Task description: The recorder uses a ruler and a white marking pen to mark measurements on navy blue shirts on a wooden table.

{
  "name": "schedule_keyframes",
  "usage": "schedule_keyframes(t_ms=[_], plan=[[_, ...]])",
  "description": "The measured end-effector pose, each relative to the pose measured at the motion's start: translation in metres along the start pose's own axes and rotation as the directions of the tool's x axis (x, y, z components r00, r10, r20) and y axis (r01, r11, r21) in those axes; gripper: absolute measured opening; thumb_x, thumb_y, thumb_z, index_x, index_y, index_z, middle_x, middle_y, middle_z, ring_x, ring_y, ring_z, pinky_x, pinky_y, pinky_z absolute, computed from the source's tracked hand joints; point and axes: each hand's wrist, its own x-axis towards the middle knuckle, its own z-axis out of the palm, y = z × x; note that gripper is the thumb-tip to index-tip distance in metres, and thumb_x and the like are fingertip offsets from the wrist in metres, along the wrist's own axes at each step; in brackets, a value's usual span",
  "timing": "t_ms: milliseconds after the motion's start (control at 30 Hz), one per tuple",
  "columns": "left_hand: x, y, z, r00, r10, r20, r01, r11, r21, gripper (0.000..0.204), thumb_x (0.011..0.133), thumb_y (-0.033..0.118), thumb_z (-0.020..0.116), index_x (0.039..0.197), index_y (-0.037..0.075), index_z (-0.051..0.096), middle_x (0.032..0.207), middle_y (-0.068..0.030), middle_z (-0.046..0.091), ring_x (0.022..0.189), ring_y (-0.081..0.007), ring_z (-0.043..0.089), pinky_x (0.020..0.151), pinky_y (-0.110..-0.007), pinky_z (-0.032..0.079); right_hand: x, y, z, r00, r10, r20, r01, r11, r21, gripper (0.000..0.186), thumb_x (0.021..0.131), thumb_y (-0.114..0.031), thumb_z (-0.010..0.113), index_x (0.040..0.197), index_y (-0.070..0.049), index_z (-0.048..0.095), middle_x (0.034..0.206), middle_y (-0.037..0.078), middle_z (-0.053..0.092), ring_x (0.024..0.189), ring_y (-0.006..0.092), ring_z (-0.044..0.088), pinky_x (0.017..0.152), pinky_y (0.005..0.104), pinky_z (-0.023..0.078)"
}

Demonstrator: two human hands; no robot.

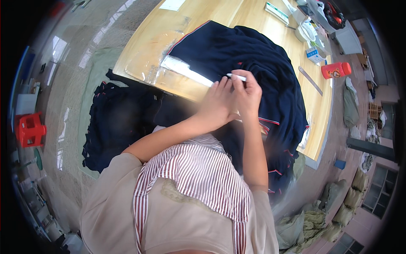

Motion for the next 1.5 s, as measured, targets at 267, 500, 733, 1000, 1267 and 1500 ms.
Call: schedule_keyframes(t_ms=[267,500,733,1000,1267,1500], plan=[[0.010,0.004,-0.017,0.977,-0.105,0.187,0.138,0.975,-0.174,0.050,0.086,0.026,0.063,0.122,-0.006,0.050,0.117,-0.0273,0.055,0.107,-0.0415,0.052,0.094,-0.049,0.042,0.000,-0.002,0.022,0.980,-0.010,0.200,0.079,0.937,-0.340,0.014,0.086,-0.009,0.067,0.099,-0.005,0.071,0.099,0.009,0.070,0.080,0.0213,0.067,0.076,0.0311,0.053],[0.009,-0.002,-0.012,0.986,-0.082,0.147,0.109,0.975,-0.191,0.049,0.085,0.027,0.064,0.120,-0.005,0.051,0.114,-0.0276,0.056,0.106,-0.0419,0.052,0.092,-0.049,0.043,0.011,-0.012,0.031,0.953,-0.128,0.275,0.264,0.797,-0.544,0.012,0.086,-0.014,0.067,0.095,-0.005,0.070,0.086,0.012,0.070,0.076,0.0278,0.067,0.072,0.0349,0.052],[-0.001,-0.001,0.000,0.996,0.088,0.019,-0.089,0.995,0.041,0.063,0.078,0.037,0.073,0.121,-0.005,0.055,0.128,-0.0300,0.052,0.125,-0.0460,0.045,0.107,-0.050,0.036,0.014,-0.002,-0.018,0.977,0.203,-0.068,-0.184,0.959,0.216,0.024,0.097,-0.024,0.061,0.084,-0.004,0.066,0.067,0.001,0.061,0.055,0.0088,0.053,0.051,0.0227,0.040],[0.126,-0.040,-0.032,0.967,-0.006,0.255,-0.037,0.986,0.162,0.107,0.068,0.051,0.080,0.152,0.013,0.026,0.144,-0.0277,0.037,0.140,-0.0483,0.026,0.111,-0.062,0.021,-0.145,0.015,-0.083,0.824,0.492,0.280,-0.565,0.687,0.456,0.024,0.100,-0.025,0.054,0.084,-0.007,0.059,0.069,0.004,0.061,0.053,0.0063,0.050,0.049,0.0196,0.039],[0.211,-0.053,0.026,0.982,-0.033,0.187,0.046,0.997,-0.068,0.022,0.081,0.022,0.060,0.096,0.015,0.074,0.103,-0.0129,0.070,0.096,-0.0334,0.067,0.083,-0.043,0.052,-0.173,0.043,-0.050,0.672,0.608,0.424,-0.740,0.521,0.425,0.021,0.100,-0.021,0.055,0.083,-0.010,0.060,0.067,0.000,0.064,0.054,0.0031,0.052,0.052,0.0176,0.039],[0.158,-0.229,-0.301,0.602,-0.546,-0.583,-0.018,0.721,-0.693,0.028,0.086,0.004,0.049,0.105,-0.001,0.068,0.089,-0.0117,0.071,0.078,-0.0218,0.066,0.074,-0.038,0.054,-0.171,0.078,-0.042,0.699,0.586,0.410,-0.715,0.555,0.426,0.023,0.102,-0.021,0.049,0.091,-0.004,0.058,0.083,0.011,0.065,0.066,0.0146,0.060,0.059,0.0257,0.049]])
